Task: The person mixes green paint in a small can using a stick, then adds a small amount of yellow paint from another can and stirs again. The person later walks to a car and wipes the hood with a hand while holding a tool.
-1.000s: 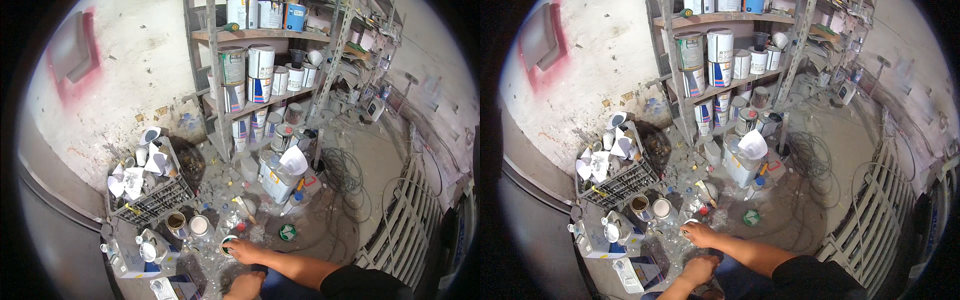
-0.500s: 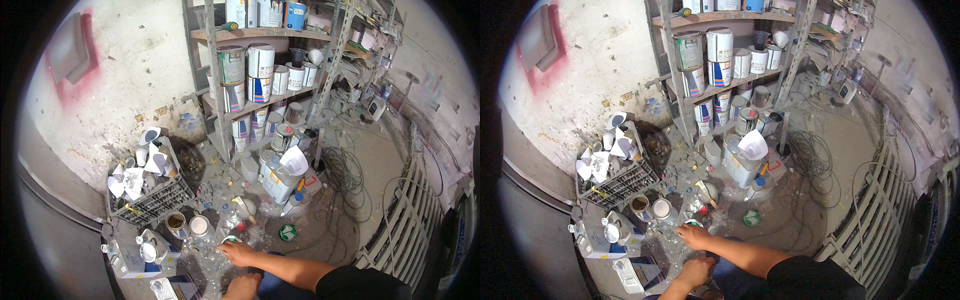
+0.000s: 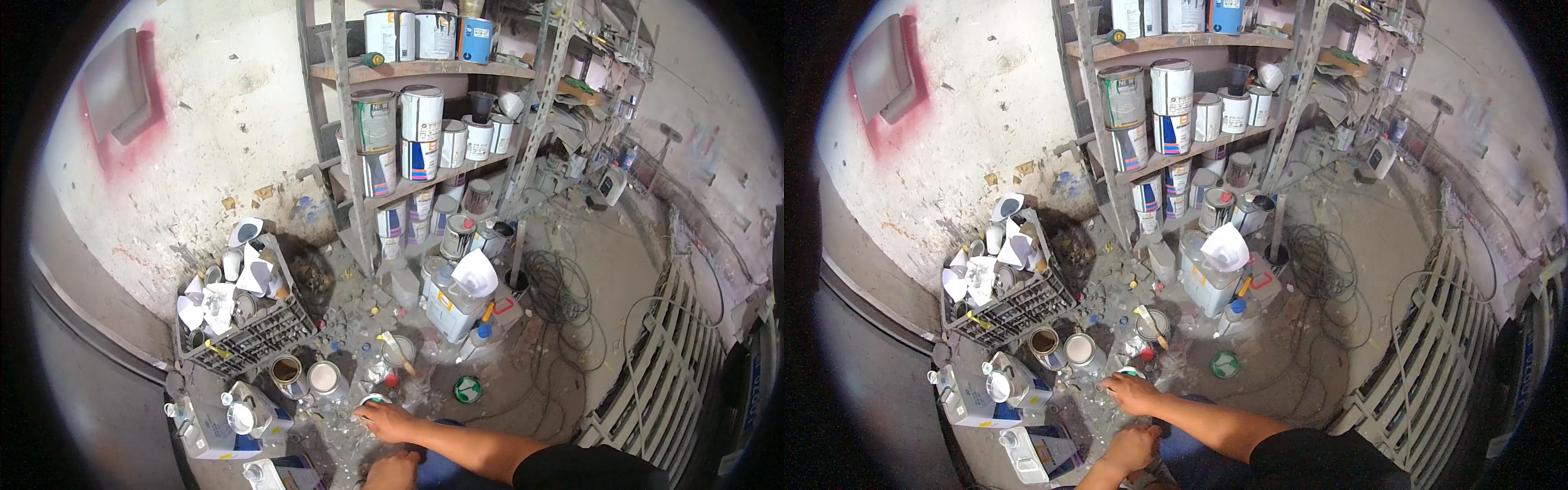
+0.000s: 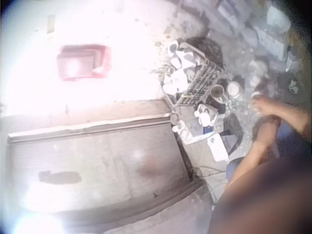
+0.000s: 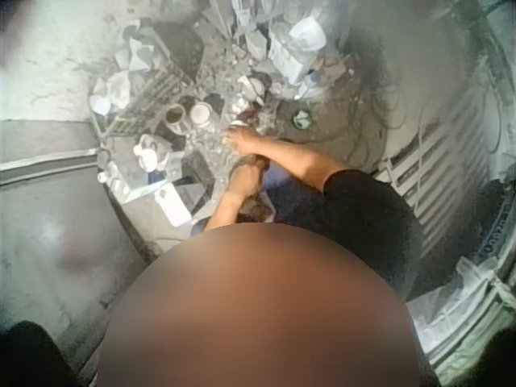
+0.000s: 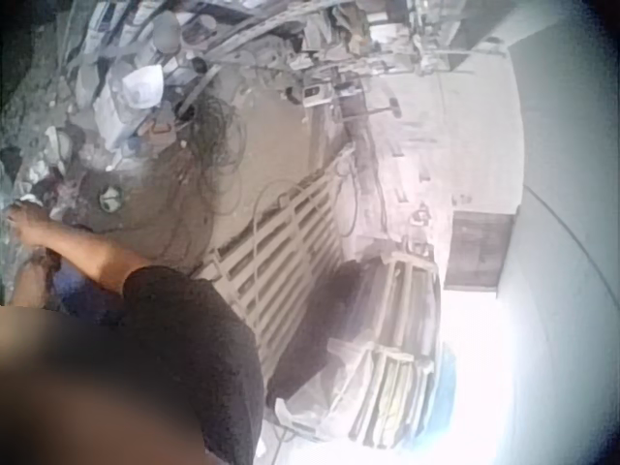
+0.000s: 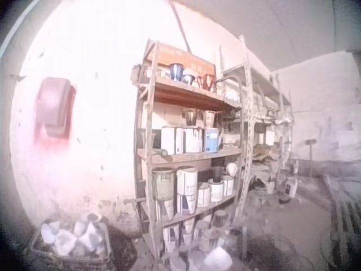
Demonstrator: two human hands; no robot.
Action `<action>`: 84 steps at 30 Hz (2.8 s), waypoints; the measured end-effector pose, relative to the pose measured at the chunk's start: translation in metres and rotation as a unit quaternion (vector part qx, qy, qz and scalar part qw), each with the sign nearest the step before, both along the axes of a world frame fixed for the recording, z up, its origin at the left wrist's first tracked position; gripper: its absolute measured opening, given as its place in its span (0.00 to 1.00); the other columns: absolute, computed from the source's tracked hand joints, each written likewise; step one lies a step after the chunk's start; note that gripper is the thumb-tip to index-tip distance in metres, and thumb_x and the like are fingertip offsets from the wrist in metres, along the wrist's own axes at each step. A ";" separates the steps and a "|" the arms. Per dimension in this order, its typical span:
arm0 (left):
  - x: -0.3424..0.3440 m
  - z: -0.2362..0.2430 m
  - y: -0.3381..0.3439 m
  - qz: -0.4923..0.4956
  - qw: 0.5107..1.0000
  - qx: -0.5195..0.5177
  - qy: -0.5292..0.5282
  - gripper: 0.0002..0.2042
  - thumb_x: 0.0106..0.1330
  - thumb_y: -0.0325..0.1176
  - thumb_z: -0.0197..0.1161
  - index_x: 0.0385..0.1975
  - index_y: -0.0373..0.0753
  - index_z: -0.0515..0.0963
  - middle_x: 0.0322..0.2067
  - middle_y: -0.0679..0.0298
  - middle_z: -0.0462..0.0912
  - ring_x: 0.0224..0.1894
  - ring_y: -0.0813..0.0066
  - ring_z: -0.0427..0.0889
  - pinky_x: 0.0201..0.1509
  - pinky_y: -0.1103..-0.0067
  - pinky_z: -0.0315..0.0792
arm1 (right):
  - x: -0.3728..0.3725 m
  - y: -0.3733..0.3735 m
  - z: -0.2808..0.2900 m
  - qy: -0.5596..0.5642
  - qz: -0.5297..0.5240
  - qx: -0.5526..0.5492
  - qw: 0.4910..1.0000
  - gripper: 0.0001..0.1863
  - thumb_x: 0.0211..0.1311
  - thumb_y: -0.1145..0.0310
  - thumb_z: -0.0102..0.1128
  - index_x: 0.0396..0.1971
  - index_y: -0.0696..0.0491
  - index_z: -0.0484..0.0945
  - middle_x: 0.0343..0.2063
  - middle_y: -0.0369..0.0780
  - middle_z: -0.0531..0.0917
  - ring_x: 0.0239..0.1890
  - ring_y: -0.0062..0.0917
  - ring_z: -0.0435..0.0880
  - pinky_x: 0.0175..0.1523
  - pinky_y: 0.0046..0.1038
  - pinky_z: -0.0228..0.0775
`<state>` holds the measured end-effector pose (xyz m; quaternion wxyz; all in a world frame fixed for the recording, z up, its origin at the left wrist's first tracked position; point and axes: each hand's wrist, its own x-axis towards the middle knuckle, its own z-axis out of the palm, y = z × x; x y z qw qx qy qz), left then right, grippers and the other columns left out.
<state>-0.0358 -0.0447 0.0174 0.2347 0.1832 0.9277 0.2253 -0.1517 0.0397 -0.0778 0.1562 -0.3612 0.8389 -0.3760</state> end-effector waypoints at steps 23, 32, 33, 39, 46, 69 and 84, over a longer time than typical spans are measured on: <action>-0.005 0.004 -0.001 0.009 0.998 0.042 0.041 0.13 0.60 0.36 0.60 0.43 0.42 0.78 0.41 0.53 0.82 0.41 0.51 0.83 0.44 0.60 0.78 | 0.001 -0.004 -0.018 -0.001 0.002 0.039 0.999 0.20 0.65 0.65 0.55 0.56 0.44 0.70 0.47 0.44 0.76 0.49 0.45 0.79 0.49 0.44 0.74; -0.002 0.004 0.001 0.040 0.996 0.080 0.019 0.19 0.59 0.33 0.58 0.52 0.44 0.76 0.43 0.50 0.82 0.42 0.49 0.83 0.45 0.59 0.78 | -0.002 0.005 -0.005 0.021 0.009 0.043 0.999 0.20 0.62 0.71 0.55 0.55 0.46 0.74 0.48 0.49 0.78 0.48 0.49 0.79 0.52 0.43 0.73; -0.002 0.006 0.001 0.047 0.996 0.079 0.016 0.18 0.59 0.32 0.58 0.51 0.43 0.77 0.43 0.51 0.82 0.42 0.49 0.83 0.45 0.59 0.78 | -0.001 0.006 -0.001 0.012 -0.002 0.031 0.999 0.20 0.62 0.70 0.57 0.55 0.47 0.74 0.47 0.49 0.79 0.47 0.48 0.79 0.51 0.43 0.73; -0.005 0.016 -0.002 0.039 0.995 0.076 0.054 0.11 0.60 0.30 0.57 0.40 0.36 0.77 0.37 0.54 0.82 0.43 0.54 0.82 0.46 0.62 0.77 | -0.005 0.006 0.012 -0.004 -0.032 -0.033 0.999 0.19 0.61 0.69 0.59 0.53 0.47 0.75 0.47 0.48 0.79 0.50 0.47 0.79 0.53 0.42 0.72; -0.008 0.012 -0.002 0.047 0.994 0.078 0.061 0.11 0.61 0.30 0.53 0.40 0.37 0.78 0.38 0.56 0.82 0.45 0.58 0.82 0.48 0.64 0.76 | -0.006 0.003 0.013 0.003 -0.029 -0.026 0.999 0.18 0.61 0.70 0.59 0.53 0.48 0.75 0.46 0.47 0.79 0.48 0.46 0.79 0.53 0.42 0.72; 0.052 0.036 0.029 0.006 0.935 0.247 -0.255 0.12 0.61 0.33 0.55 0.43 0.37 0.75 0.41 0.49 0.79 0.47 0.49 0.79 0.50 0.55 0.73 | 0.009 0.008 0.040 -0.346 -0.296 0.008 0.890 0.23 0.68 0.66 0.59 0.61 0.53 0.69 0.57 0.45 0.77 0.60 0.34 0.75 0.61 0.36 0.68; 0.184 0.110 -0.038 -0.061 0.944 0.057 -0.318 0.23 0.68 0.47 0.52 0.61 0.46 0.70 0.53 0.49 0.77 0.58 0.47 0.73 0.60 0.46 0.63 | 0.015 0.009 0.133 -0.403 -0.460 0.101 0.784 0.34 0.67 0.62 0.59 0.70 0.51 0.56 0.65 0.48 0.67 0.63 0.44 0.70 0.63 0.40 0.65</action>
